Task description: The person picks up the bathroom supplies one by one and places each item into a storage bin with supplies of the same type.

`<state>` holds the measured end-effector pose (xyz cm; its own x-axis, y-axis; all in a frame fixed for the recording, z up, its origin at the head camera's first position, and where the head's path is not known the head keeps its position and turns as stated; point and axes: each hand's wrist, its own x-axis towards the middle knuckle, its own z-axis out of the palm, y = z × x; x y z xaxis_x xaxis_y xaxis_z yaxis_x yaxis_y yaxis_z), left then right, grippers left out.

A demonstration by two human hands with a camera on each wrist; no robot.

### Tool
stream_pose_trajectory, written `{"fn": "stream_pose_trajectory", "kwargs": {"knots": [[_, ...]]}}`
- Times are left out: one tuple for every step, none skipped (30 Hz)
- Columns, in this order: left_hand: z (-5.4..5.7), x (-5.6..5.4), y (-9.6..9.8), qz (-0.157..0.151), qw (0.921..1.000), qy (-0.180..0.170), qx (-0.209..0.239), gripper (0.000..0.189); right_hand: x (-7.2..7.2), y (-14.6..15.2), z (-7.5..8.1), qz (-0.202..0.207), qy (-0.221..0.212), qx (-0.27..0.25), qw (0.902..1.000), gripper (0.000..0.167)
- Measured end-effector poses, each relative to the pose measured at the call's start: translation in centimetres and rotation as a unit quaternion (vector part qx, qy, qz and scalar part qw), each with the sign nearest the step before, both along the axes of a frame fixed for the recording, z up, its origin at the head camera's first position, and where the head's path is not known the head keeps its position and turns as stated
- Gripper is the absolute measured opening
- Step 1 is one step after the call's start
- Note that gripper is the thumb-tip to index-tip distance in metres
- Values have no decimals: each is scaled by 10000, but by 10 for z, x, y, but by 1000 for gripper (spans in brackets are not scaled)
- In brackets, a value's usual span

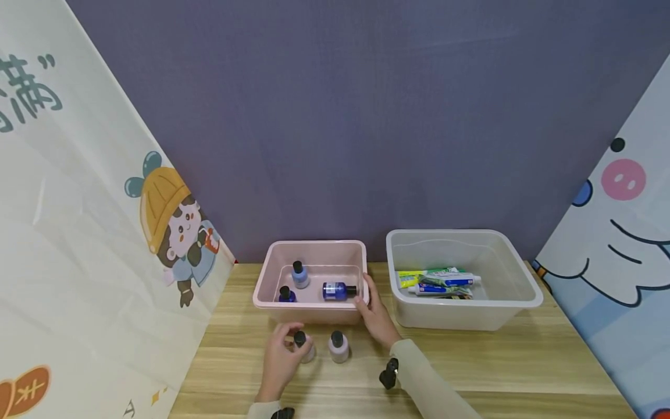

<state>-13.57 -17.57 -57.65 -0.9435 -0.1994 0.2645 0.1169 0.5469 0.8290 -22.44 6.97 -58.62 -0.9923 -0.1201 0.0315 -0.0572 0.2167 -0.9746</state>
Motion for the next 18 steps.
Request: {"fn": "stream_pose_trajectory", "kwargs": {"knots": [[-1, 0, 0, -2, 10000, 3, -34, 40, 0, 0, 0, 8, -1, -11, 10000, 67], [-3, 0, -1, -1, 10000, -2, -76, 41, 0, 0, -1, 8, -3, -11, 10000, 67], [-5, -1, -1, 4, 9999, -7, -119, 41, -1, 0, -1, 4, -3, -7, 10000, 67], [-7, -1, -2, 11, 9999, -16, -156, 41, -1, 0, -1, 0, -10, 7, 10000, 67], [-9, 0, -2, 14, 9998, -39, -191, 41, -1, 0, -1, 0, -5, 15, 10000, 67], [-10, 0, -2, 27, 9998, -71, -209, 42, -1, 0, -1, 1, -12, 5, 10000, 67], [-11, 0, -3, 37, 9997, -105, -216, 42, -1, 0, -1, -2, -18, 12, 10000, 67], [-13, 0, -4, 39, 9996, -152, -214, 42, -1, 0, -1, -2, -23, 10, 10000, 67], [-13, 1, -4, 32, 9996, -192, -199, 41, -1, 0, -1, 0, -28, 17, 10000, 67], [-14, 1, -5, 30, 9995, -253, -178, 42, -1, 0, -1, 1, -27, 15, 10000, 67], [-15, 1, -6, 27, 9994, -301, -166, 42, -1, 0, -1, 0, -19, 6, 10000, 67], [-15, 2, -7, 24, 9993, -346, -132, 42, -1, 0, -1, -4, -15, 5, 10000, 67], [-16, 2, -7, 4, 9992, -392, -114, 42, -1, 0, -1, -11, -12, 4, 10000, 67], [-16, 2, -8, -10, 9990, -428, -92, 42, -1, 0, -1, -18, -11, -16, 10000, 67], [-16, 2, -9, -8, 9989, -460, -86, 43, -1, 0, -1, -25, -10, -30, 10000, 67], [-17, 2, -9, 3, 9987, -493, -80, 43, -1, 0, -1, -31, -9, -45, 10000, 67], [-18, 1, -10, 2, 9987, -508, -94, 43, -1, 0, 0, -34, -15, -56, 10000, 68], [-18, 1, -10, 3, 9986, -517, -99, 44, -1, 0, 0, -36, -23, -67, 10000, 68]]}}
